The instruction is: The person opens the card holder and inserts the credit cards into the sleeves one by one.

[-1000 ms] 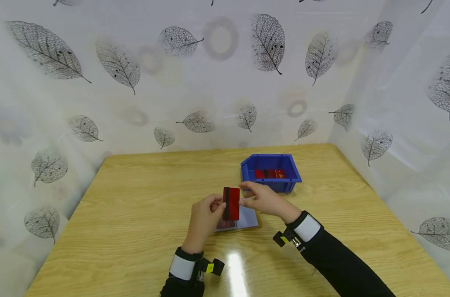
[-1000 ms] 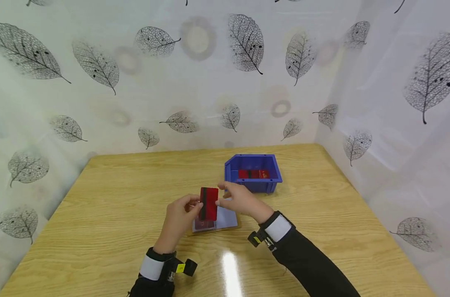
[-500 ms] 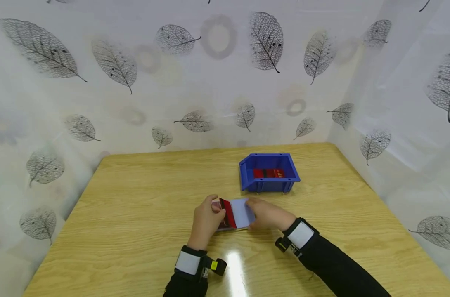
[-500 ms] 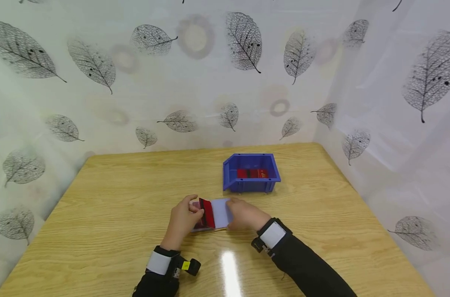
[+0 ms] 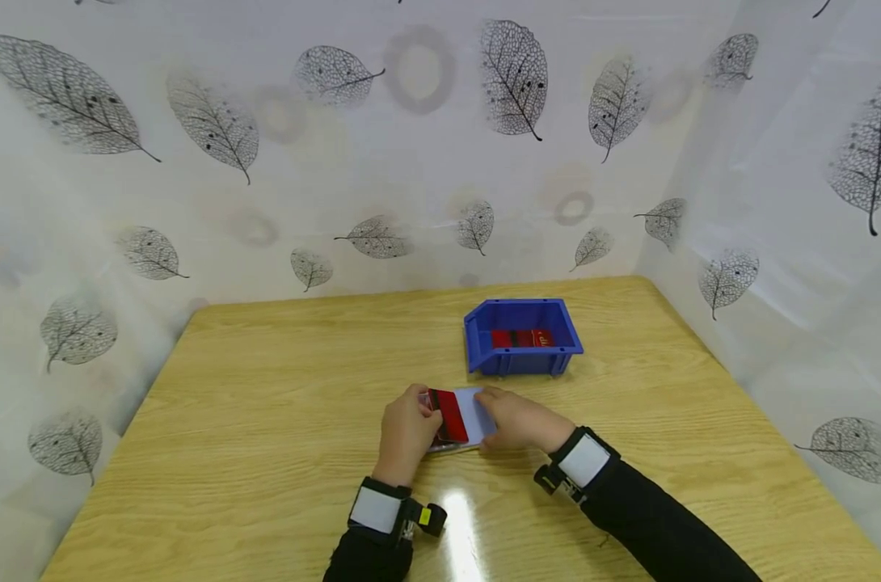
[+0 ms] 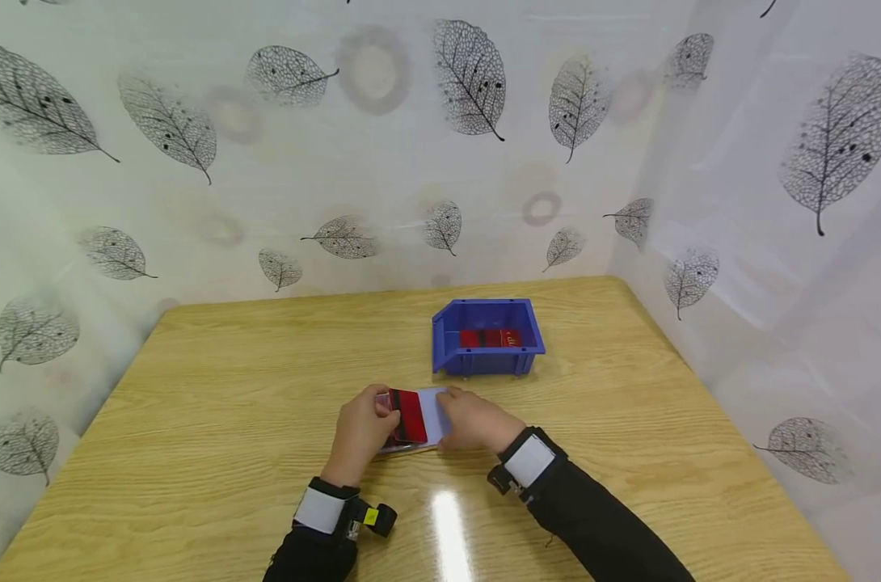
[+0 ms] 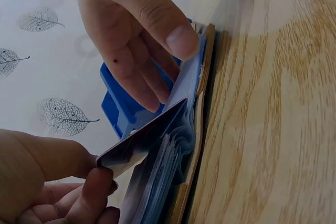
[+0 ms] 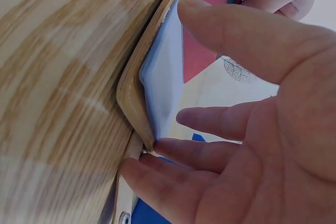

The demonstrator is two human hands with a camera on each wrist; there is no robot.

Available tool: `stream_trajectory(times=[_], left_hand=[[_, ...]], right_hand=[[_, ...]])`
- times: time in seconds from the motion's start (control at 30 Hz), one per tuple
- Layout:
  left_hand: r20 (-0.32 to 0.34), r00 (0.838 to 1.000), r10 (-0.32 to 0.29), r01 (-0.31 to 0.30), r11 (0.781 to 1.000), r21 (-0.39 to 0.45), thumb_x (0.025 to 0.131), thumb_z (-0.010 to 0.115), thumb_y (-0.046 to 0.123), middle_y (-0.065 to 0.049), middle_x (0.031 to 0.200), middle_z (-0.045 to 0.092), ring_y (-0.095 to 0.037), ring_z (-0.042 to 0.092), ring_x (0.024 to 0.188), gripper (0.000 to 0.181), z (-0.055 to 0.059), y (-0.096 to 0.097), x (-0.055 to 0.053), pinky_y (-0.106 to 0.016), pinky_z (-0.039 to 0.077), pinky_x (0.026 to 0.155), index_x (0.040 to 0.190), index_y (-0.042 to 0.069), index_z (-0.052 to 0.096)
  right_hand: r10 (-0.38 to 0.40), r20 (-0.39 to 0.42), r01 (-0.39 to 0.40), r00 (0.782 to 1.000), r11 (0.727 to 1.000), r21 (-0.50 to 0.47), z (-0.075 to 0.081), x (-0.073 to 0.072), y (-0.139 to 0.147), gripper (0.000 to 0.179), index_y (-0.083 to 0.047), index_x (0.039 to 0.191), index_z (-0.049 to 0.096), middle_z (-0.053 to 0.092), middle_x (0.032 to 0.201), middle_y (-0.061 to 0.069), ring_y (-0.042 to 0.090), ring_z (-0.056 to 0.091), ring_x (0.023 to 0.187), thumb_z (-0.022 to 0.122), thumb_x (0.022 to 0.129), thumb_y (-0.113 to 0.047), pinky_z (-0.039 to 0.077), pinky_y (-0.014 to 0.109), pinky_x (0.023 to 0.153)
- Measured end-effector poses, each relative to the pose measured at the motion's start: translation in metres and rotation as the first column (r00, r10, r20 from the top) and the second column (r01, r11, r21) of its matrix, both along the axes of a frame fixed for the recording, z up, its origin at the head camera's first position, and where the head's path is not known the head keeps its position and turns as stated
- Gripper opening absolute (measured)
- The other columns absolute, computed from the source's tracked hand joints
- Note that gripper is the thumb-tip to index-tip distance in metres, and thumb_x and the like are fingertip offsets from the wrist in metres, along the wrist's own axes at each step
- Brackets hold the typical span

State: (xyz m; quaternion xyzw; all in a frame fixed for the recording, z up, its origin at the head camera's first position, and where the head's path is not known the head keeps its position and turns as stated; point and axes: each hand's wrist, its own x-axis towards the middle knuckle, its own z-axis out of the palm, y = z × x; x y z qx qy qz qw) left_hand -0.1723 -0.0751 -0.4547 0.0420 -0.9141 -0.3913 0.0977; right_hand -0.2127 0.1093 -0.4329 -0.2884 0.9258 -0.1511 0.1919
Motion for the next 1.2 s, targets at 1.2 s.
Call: stream_trajectory(times=[1.2], left_hand=[[0.069, 0.997, 0.018, -0.014, 0.999, -0.051, 0.072, 0.073, 0.005, -0.009, 0.075, 0.066, -0.023, 0.062, 0.066, 0.037, 0.01, 0.001, -0.007, -0.036, 0.049, 0.057, 0.107, -0.003, 0.065]], right_hand=[[-0.043, -0.003, 0.043, 0.999, 0.998, -0.043, 0.0, 0.001, 0.001, 0.07, 0.009, 0.136, 0.048, 0.045, 0.142, 0.025, 0.038, 0.044, 0.131, 0.078, 0.082, -0.023, 0.037, 0.047, 0.108]])
